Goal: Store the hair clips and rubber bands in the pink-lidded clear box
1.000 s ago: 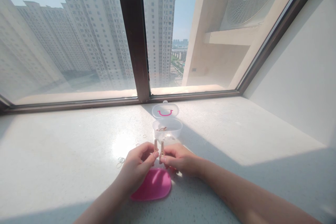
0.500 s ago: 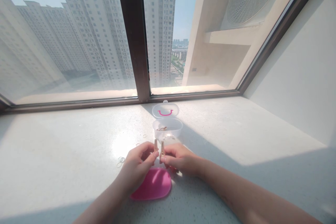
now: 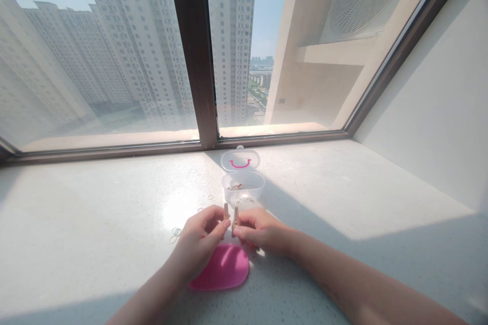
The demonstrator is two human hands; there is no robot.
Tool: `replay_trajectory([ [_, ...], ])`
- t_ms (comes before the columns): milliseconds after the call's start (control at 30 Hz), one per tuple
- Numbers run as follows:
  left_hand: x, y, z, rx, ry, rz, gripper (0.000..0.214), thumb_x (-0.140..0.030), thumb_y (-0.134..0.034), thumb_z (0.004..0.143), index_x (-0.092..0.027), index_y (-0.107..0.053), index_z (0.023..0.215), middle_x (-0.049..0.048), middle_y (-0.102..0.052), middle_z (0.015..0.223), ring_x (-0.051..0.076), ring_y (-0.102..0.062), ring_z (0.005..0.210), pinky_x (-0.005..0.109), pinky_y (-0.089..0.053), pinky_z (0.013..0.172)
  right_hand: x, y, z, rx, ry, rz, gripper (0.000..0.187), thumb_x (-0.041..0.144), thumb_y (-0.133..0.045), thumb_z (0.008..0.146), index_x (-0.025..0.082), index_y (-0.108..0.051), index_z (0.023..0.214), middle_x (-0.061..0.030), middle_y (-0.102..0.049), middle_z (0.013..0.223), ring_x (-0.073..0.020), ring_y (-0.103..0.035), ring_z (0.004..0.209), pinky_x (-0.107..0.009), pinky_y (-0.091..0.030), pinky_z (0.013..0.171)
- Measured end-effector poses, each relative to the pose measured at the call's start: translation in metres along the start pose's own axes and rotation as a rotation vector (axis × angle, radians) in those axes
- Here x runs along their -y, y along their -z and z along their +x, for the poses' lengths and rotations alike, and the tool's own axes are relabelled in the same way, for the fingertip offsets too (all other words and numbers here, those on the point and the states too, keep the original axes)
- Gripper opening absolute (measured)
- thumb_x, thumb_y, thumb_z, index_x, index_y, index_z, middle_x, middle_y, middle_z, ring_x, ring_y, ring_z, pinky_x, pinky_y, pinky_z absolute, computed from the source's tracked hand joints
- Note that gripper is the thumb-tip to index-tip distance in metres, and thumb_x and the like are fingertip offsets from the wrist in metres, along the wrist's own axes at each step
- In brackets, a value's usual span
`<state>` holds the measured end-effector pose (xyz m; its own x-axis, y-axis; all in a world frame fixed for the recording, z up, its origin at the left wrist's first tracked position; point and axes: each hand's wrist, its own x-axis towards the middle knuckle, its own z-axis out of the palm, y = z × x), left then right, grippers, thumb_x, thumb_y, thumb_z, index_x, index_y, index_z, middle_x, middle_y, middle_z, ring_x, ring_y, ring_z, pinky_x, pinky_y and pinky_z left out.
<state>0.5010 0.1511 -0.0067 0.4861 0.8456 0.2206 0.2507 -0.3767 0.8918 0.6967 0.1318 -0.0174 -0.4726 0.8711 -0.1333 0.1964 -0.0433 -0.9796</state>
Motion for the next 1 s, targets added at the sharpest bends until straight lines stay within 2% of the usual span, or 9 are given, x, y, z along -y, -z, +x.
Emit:
replay_trajectory([
  [400, 0.004, 0.000, -0.001, -0.005, -0.020, -0.003, 0.020, -0.031, -0.053, 0.089, -0.018, -0.067, 0.086, 0.0027, -0.062, 0.066, 0.015, -0.059, 0.059, 0.024, -0.046, 0.051, -0.004, 0.000, 0.000, 0.007, 0.001, 0.052, 0.016, 0.030, -0.058, 0.082, 0.015, -0.058, 0.079, 0.0013, -0.055, 0.064, -0.0108, -0.053, 0.054, -0.021, -0.043, 0.051],
  [700, 0.011, -0.002, -0.002, 0.023, 0.095, 0.019, 0.019, -0.034, -0.054, 0.091, -0.018, -0.063, 0.086, 0.0028, -0.062, 0.074, 0.014, -0.058, 0.065, 0.024, -0.047, 0.059, -0.009, -0.001, 0.001, 0.004, -0.034, 0.226, 0.024, 0.034, -0.051, 0.091, 0.013, -0.059, 0.083, 0.0003, -0.055, 0.063, -0.0089, -0.052, 0.050, -0.019, -0.037, 0.047],
  [1000, 0.005, 0.000, -0.002, -0.009, -0.031, 0.073, 0.020, -0.031, -0.051, 0.091, -0.019, -0.064, 0.082, 0.0013, -0.060, 0.064, 0.014, -0.057, 0.056, 0.023, -0.045, 0.051, -0.014, -0.001, 0.003, 0.001, -0.063, 0.324, 0.029, 0.040, -0.054, 0.089, 0.011, -0.060, 0.085, -0.0006, -0.059, 0.064, -0.0072, -0.052, 0.045, -0.019, -0.034, 0.043],
])
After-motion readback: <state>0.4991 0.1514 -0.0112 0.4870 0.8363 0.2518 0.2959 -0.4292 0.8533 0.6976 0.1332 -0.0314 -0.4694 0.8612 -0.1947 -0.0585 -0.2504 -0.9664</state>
